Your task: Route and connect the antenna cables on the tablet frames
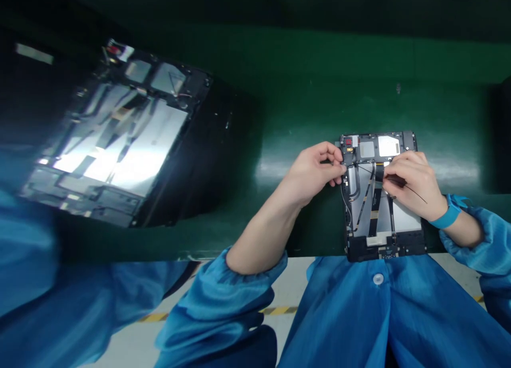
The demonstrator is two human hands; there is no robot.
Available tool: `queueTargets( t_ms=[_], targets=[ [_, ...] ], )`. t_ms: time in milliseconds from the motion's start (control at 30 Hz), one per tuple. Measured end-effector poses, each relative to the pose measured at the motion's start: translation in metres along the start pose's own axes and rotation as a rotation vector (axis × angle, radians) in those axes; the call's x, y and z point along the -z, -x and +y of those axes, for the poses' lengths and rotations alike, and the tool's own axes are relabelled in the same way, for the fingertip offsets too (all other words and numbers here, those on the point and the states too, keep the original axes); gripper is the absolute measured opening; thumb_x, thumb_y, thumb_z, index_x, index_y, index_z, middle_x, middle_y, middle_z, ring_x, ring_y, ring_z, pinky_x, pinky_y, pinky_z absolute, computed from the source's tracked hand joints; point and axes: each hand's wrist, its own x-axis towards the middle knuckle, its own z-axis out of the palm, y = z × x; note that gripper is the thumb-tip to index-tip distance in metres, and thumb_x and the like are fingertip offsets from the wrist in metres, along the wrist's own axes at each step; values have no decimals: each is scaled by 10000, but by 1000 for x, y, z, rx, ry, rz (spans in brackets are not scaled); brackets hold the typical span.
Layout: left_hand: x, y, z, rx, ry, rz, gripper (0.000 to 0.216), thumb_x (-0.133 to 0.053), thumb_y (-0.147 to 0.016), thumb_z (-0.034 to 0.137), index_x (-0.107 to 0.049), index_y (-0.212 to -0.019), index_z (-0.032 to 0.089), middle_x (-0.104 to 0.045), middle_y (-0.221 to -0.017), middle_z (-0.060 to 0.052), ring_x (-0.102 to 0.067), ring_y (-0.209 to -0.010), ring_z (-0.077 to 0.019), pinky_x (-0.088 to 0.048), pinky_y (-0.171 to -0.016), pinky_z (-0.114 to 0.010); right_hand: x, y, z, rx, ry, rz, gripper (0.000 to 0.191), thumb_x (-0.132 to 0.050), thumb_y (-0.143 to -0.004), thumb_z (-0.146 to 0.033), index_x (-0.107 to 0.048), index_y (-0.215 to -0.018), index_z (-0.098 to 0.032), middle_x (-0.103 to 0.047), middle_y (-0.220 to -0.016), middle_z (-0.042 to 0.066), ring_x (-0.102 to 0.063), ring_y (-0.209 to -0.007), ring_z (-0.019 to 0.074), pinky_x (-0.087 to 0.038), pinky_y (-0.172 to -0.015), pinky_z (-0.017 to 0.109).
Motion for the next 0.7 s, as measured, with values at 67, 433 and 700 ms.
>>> queueTargets(
  t_ms=[67, 433, 700],
  targets=[
    [0, 1, 6, -12, -125, 8, 160, -661, -699, 85, -562, -765, 192, -555, -619, 67, -534, -489, -81, -419, -504, -214, 0, -1, 0, 7, -12, 11, 193, -598, -907, -154, -746, -866, -272, -756, -803, -2, -688, -888, 227, -447, -867, 390],
    [10, -19, 62, -450, -1202, -306, 205, -591, -869, 142, -743, -739, 183, -755, -782, -29, -667, -730, -179, -457, -754, -291, 0, -5, 5, 133, -176, 120, 170, -623, -842, -87, -649, -860, -254, -710, -773, -34, -673, -798, 192, -467, -835, 362],
    [-6, -16, 71, -430, -1376, -290, 268, -585, -854, 104, -669, -612, 182, -696, -672, -67, -595, -609, -190, -425, -681, -318, -1, -4, 7, 161, -179, 121, 176, -627, -842, -94, -673, -896, -255, -710, -774, -28, -678, -793, 198, -491, -851, 381]
  ],
)
